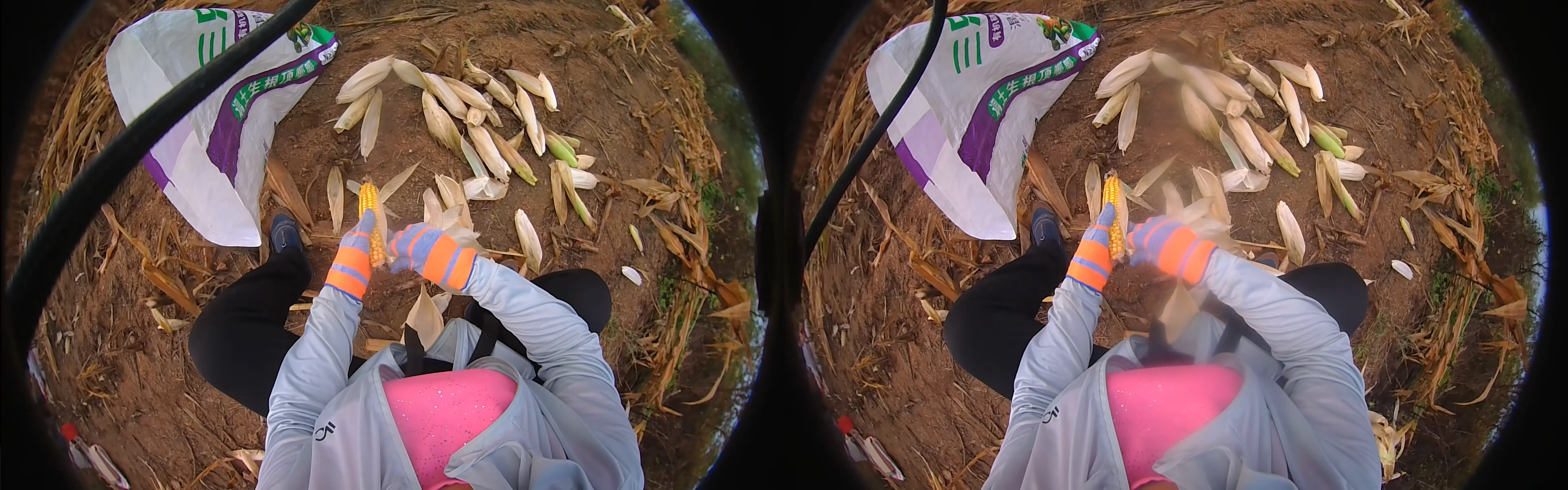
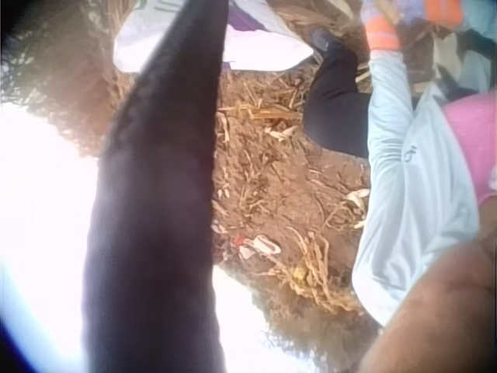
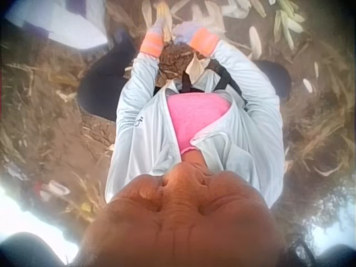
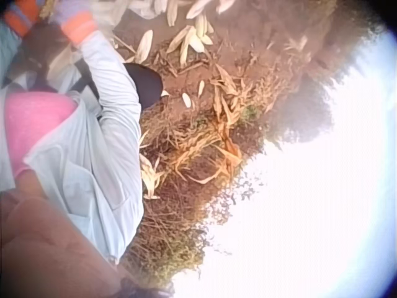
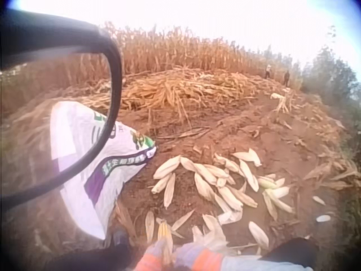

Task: The person sits on the ground and shucks corn cobs by hand, removing the husks and silk. They place the shucked corn into a large white and purple bag and discard the husks onto the ground.

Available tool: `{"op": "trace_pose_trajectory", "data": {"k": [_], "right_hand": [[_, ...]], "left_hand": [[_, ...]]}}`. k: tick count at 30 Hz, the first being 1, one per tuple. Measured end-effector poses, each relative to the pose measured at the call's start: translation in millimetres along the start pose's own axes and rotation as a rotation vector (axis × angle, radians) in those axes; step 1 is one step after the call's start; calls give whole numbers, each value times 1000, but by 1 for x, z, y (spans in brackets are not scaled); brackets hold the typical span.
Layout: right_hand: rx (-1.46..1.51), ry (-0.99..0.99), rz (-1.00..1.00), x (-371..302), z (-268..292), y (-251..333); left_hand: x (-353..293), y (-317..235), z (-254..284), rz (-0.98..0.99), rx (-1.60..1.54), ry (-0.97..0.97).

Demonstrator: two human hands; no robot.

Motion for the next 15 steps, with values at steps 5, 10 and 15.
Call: {"op": "trace_pose_trajectory", "data": {"k": [5,10,15], "right_hand": [[-28,-6,-34,-7,11,-13],[-18,-26,-161,-17,44,-25],[-127,-80,-329,-26,54,-57]], "left_hand": [[1,1,-11,-4,-266,36],[-3,-2,-18,31,-353,109],[-23,-7,-51,27,-340,231]]}}
Point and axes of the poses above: each hand's wrist, its own x-axis towards the middle knuckle, its own z-axis out of the back of the hand, y = z × x, the point moved 9 cm from there along x, towards the middle knuckle, and after that the axes turned 4 degrees about y, right-handed, at the moved point
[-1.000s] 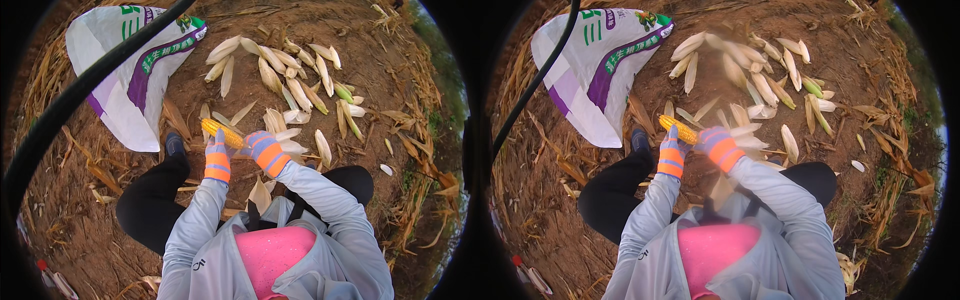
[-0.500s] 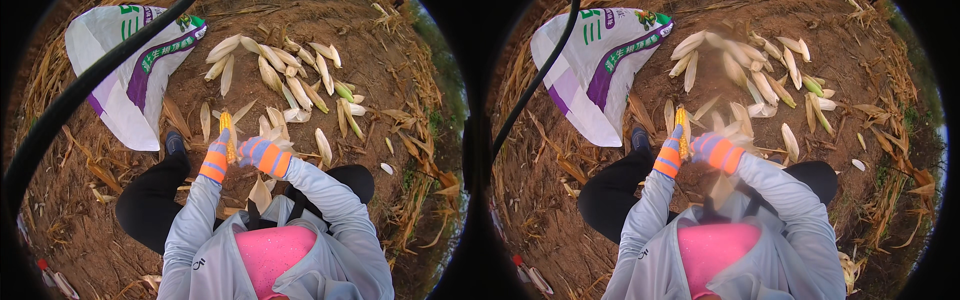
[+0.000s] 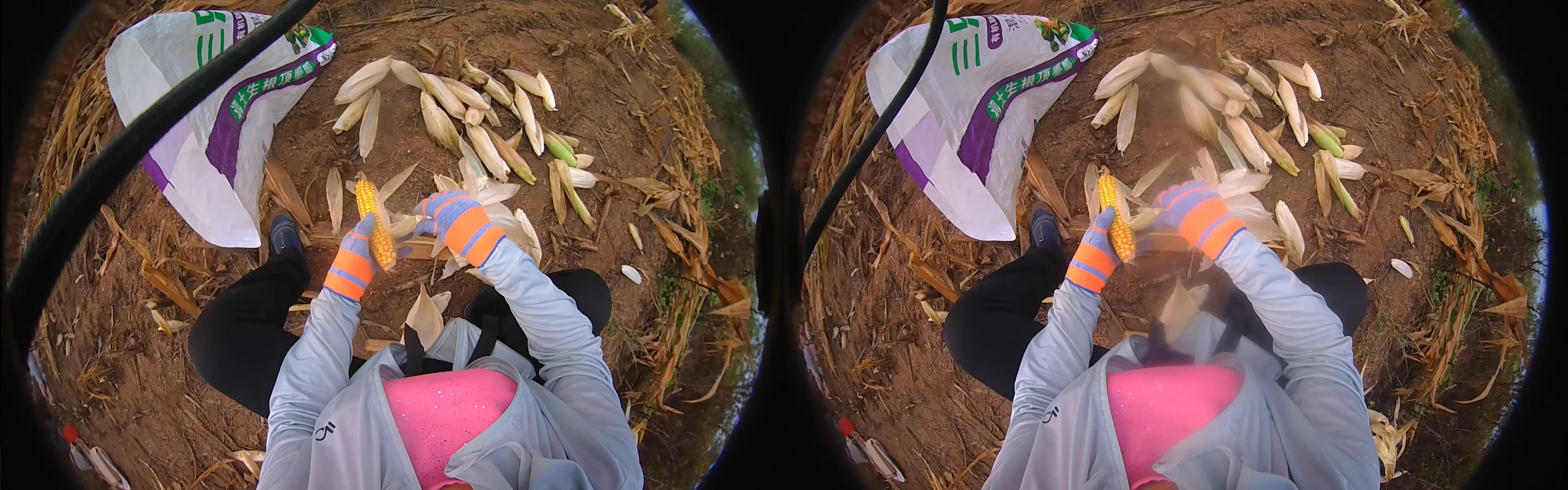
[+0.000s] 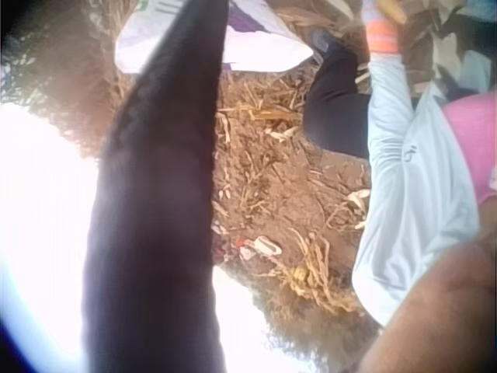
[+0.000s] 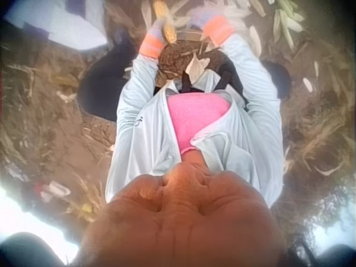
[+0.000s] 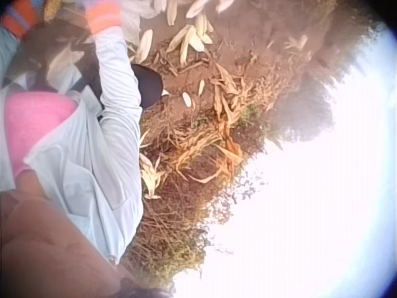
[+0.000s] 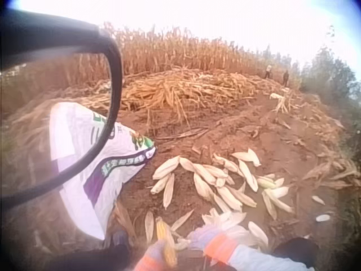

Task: The person sits on the ground and shucks corn cobs by hand, removing the husks and silk. They place the shucked corn into a large white and purple bag and discard the husks onto the ground.

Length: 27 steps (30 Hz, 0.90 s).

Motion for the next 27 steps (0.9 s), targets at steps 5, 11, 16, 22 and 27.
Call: {"op": "trace_pose_trajectory", "data": {"k": [5,11,16,22,27], "right_hand": [[42,-69,33,-1,9,-1],[-87,-66,1,2,30,-20],[-107,16,-312,-32,29,-149],[-280,774,-835,-151,19,-246],[133,194,-610,-83,31,-176]], "left_hand": [[-6,1,-9,43,257,53],[-5,4,8,40,302,23],[-3,6,0,14,271,-14],[3,8,-6,33,214,156],[-1,10,-25,-13,310,174]]}}
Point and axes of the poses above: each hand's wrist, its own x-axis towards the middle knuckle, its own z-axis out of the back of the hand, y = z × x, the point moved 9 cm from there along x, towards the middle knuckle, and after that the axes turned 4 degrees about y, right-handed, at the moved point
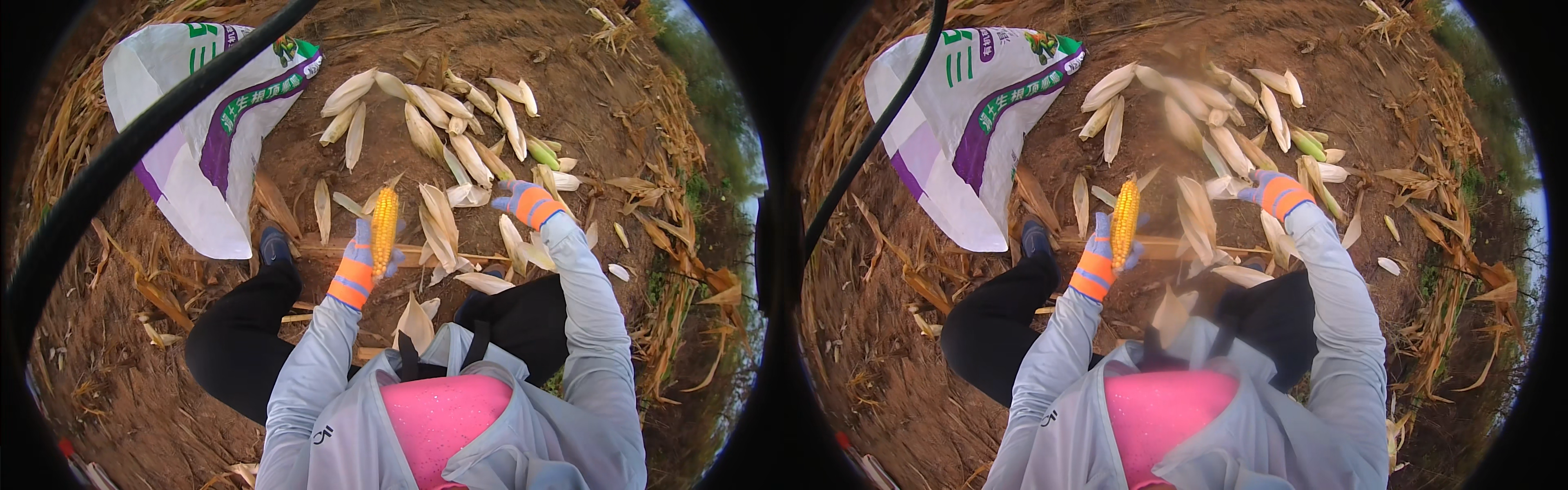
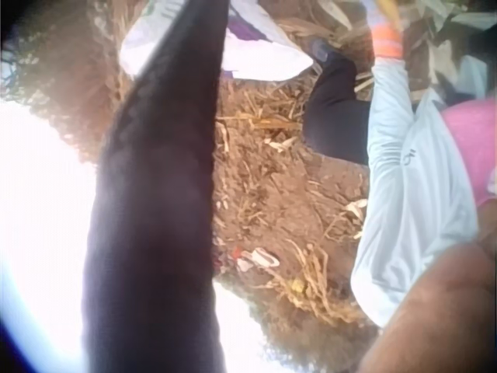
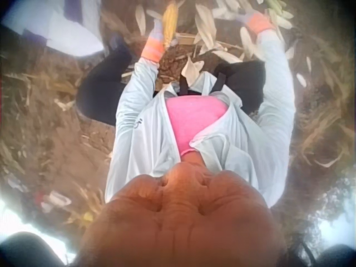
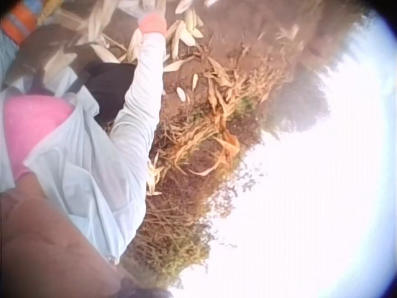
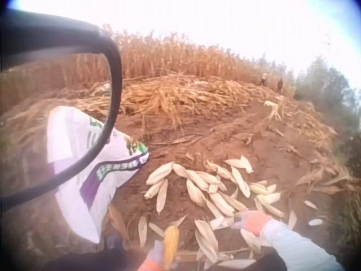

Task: The person sits on the ground and shucks corn cobs by hand, removing the husks and silk. They place the shucked corn into a large white and purple bag and discard the husks onto the ground.

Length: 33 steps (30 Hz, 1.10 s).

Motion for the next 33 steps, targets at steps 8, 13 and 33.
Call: {"op": "trace_pose_trajectory", "data": {"k": [8,13,33], "right_hand": [[666,358,534,-18,-92,170],[1047,417,126,-18,-95,162],[960,217,435,13,-93,151]], "left_hand": [[-2,-8,-18,-187,262,2],[-1,-8,-9,-242,251,-18],[-9,-18,-4,-25,393,-165]]}}
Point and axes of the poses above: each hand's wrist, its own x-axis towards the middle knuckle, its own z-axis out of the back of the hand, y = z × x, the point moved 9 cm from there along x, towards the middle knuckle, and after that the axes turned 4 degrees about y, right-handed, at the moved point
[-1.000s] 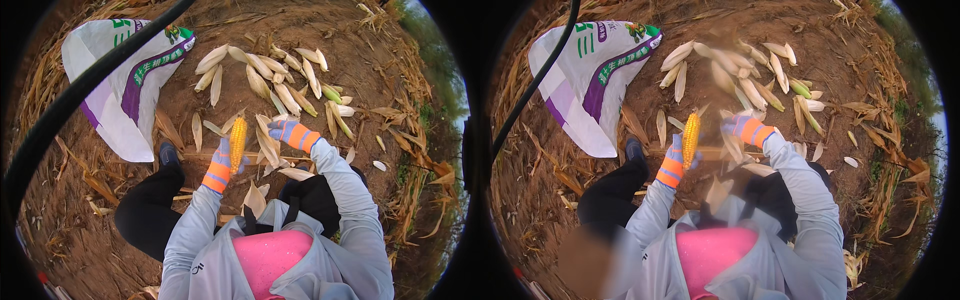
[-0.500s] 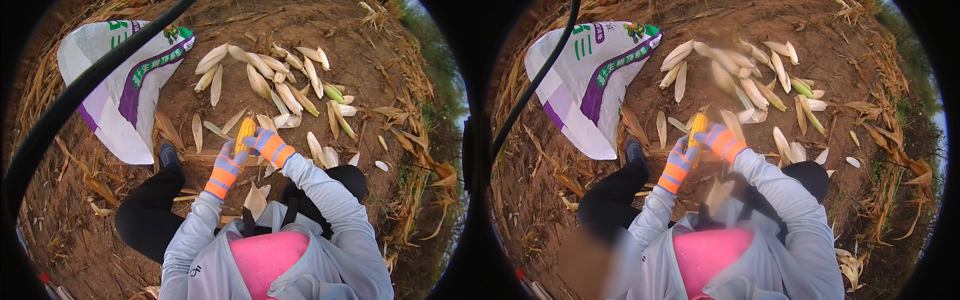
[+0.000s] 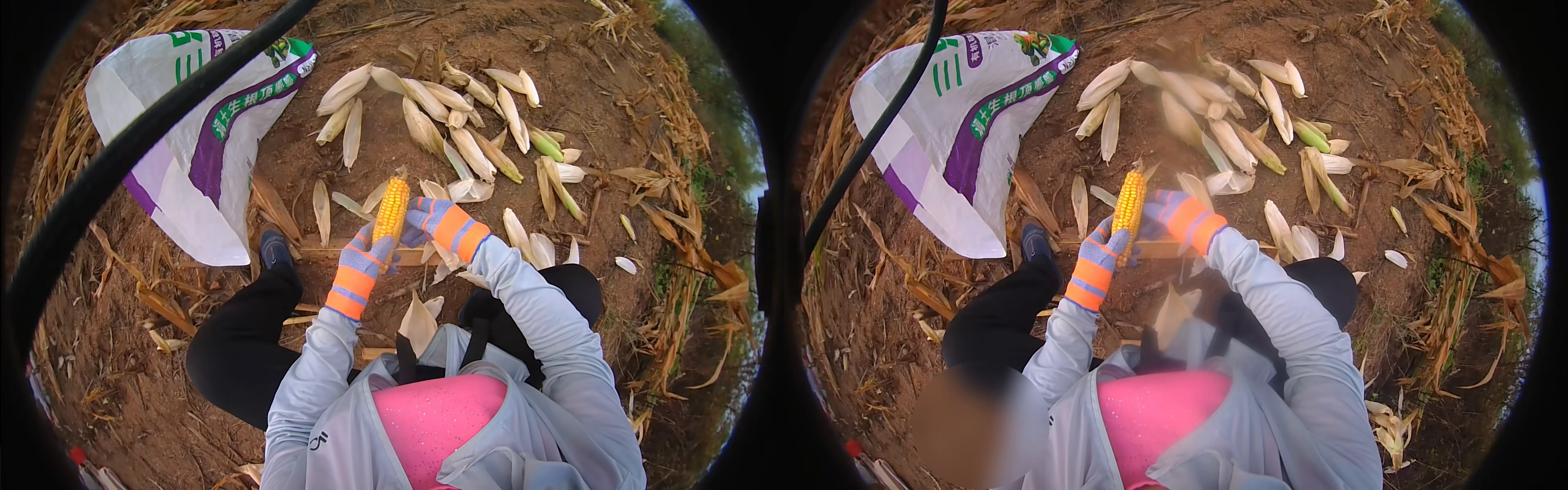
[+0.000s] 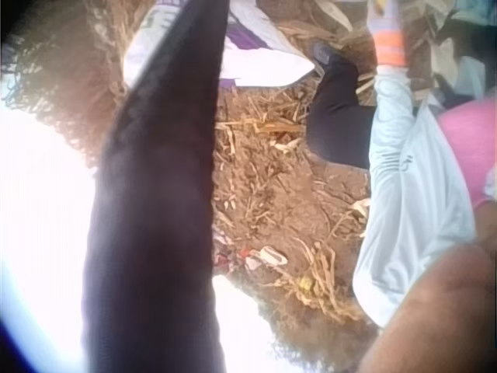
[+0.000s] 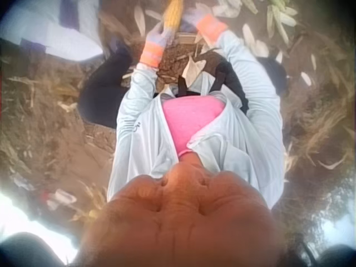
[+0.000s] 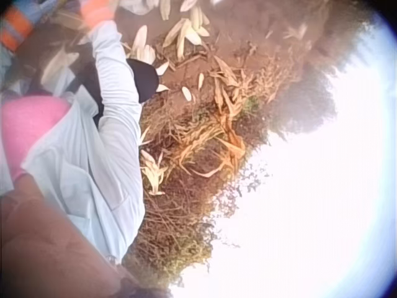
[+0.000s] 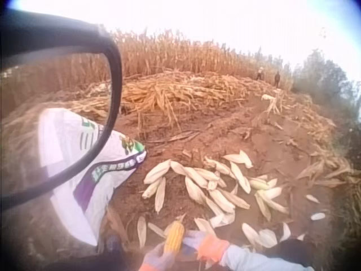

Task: The person sits on the ground and shucks corn cobs by hand, removing the husks and silk. They place the shucked corn into a large white and purple bag and discard the husks onto the ground.

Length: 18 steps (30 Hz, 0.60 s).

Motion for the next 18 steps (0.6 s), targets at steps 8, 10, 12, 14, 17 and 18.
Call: {"op": "trace_pose_trajectory", "data": {"k": [8,10,12,14,17,18], "right_hand": [[-44,-66,-156,-4,-1,11],[-99,-155,-221,-11,5,19],[-27,-136,-145,-4,6,-3],[68,-96,-113,-2,5,-9],[279,-30,-159,-5,-3,-5],[371,-20,-192,-9,-6,-1]], "left_hand": [[-3,-5,3,-76,198,-103],[-5,-2,0,-61,212,-97],[-3,2,-3,-27,175,-78],[-1,10,1,28,85,-65],[-1,3,6,-53,66,-68],[-2,1,8,-58,78,-77]]}}
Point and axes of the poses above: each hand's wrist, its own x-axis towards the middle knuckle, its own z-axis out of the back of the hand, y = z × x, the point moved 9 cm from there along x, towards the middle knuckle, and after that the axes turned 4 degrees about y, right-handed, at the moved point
